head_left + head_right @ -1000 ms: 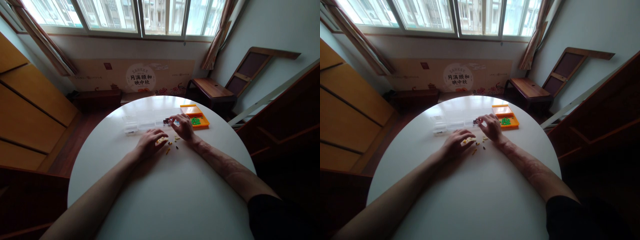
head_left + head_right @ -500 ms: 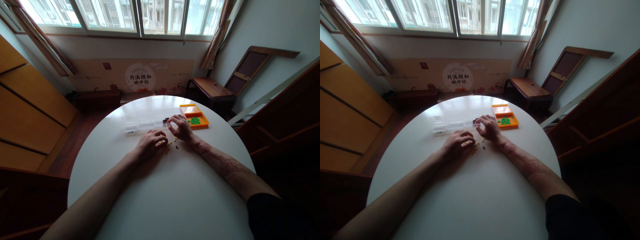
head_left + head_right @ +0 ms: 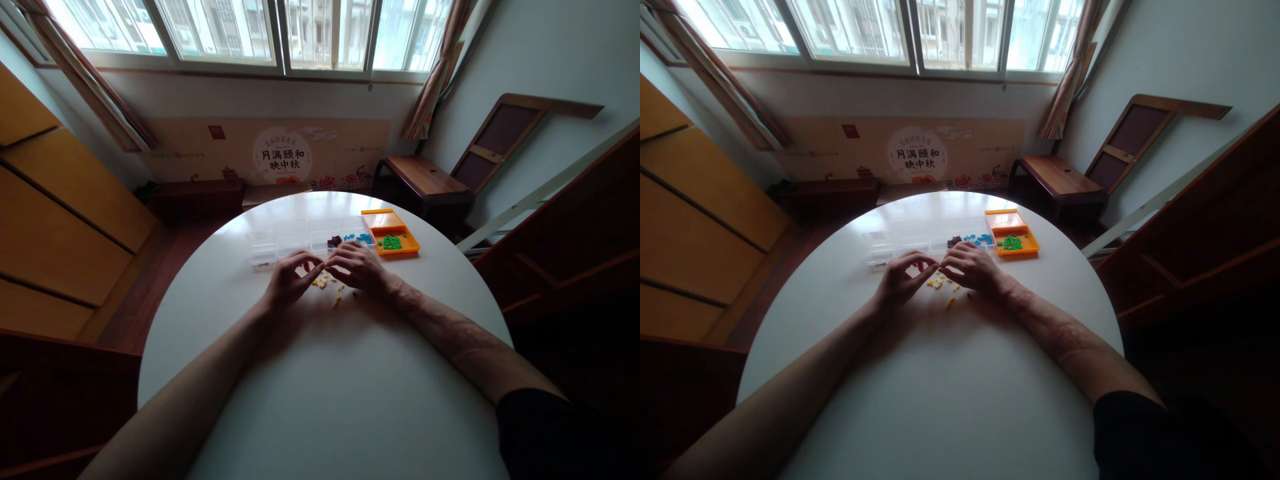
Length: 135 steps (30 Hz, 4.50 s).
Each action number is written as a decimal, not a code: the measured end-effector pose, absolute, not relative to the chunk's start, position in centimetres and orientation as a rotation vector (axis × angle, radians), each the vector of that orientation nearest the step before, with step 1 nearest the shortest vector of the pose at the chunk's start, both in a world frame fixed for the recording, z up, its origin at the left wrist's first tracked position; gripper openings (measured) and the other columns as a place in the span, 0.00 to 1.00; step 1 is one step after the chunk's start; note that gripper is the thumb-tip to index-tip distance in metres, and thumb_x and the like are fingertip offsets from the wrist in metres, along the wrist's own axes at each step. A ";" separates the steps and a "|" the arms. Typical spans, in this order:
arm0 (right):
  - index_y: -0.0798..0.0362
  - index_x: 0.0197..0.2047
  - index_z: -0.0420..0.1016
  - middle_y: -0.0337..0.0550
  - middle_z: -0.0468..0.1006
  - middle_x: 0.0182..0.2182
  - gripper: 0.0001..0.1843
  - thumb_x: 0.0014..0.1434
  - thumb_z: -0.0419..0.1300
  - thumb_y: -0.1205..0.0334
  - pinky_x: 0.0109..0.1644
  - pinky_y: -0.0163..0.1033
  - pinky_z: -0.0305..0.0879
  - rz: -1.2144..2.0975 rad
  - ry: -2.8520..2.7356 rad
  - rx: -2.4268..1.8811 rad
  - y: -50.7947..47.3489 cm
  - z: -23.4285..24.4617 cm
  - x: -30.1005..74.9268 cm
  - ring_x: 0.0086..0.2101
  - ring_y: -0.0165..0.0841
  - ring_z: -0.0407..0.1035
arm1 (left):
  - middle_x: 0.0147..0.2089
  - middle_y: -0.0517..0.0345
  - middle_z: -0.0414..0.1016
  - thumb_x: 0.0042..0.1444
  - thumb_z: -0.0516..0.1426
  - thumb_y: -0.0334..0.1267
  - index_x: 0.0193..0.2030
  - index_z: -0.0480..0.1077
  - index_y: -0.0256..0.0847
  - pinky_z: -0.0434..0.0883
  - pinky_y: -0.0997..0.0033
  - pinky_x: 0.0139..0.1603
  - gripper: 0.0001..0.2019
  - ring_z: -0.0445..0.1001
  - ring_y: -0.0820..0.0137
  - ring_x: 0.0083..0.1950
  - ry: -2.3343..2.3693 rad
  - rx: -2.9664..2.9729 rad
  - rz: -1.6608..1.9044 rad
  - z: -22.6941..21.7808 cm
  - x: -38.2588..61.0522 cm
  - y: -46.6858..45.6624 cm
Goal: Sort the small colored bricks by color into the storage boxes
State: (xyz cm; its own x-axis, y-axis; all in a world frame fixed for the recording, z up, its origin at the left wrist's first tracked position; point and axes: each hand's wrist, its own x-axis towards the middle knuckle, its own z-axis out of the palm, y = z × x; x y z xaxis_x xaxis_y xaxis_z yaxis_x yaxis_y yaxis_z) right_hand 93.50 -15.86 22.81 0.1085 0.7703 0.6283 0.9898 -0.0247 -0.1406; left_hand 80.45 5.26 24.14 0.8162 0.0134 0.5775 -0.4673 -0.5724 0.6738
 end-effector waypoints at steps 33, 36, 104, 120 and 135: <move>0.49 0.41 0.80 0.43 0.84 0.38 0.06 0.71 0.61 0.63 0.46 0.45 0.71 -0.479 -1.269 -1.971 -16.3 24.0 94.1 0.38 0.38 0.74 | 0.39 0.55 0.80 0.71 0.63 0.45 0.42 0.82 0.42 0.75 0.73 0.35 0.10 0.76 0.70 0.36 -0.271 2.201 0.647 23.5 80.6 6.0; 0.49 0.35 0.80 0.38 0.83 0.31 0.06 0.66 0.66 0.63 0.35 0.41 0.63 -0.309 -1.310 -2.105 -16.8 25.6 94.0 0.29 0.32 0.71 | 0.40 0.55 0.80 0.71 0.63 0.46 0.42 0.82 0.42 0.74 0.73 0.33 0.11 0.76 0.71 0.36 -0.259 2.205 0.635 23.4 80.5 6.1; 0.48 0.40 0.83 0.40 0.83 0.31 0.08 0.67 0.61 0.66 0.50 0.44 0.69 -0.383 -1.336 -1.968 -17.9 22.2 93.5 0.34 0.37 0.74 | 0.40 0.58 0.82 0.74 0.61 0.45 0.43 0.81 0.44 0.69 0.69 0.39 0.11 0.73 0.72 0.32 -0.116 2.584 0.833 24.7 79.9 9.4; 0.48 0.40 0.82 0.40 0.82 0.31 0.07 0.68 0.62 0.66 0.51 0.45 0.69 -0.431 -1.335 -1.946 -18.0 21.9 93.7 0.34 0.37 0.74 | 0.42 0.55 0.84 0.71 0.63 0.47 0.43 0.86 0.46 0.72 0.65 0.41 0.11 0.73 0.71 0.32 -0.251 2.548 0.787 24.2 80.3 9.8; 0.46 0.41 0.82 0.40 0.86 0.35 0.07 0.69 0.62 0.65 0.57 0.48 0.70 -0.378 -1.414 -1.967 -18.0 22.0 93.6 0.36 0.38 0.78 | 0.47 0.53 0.83 0.67 0.64 0.40 0.42 0.85 0.49 0.74 0.71 0.39 0.07 0.77 0.71 0.37 -0.589 2.438 0.321 23.6 79.9 8.9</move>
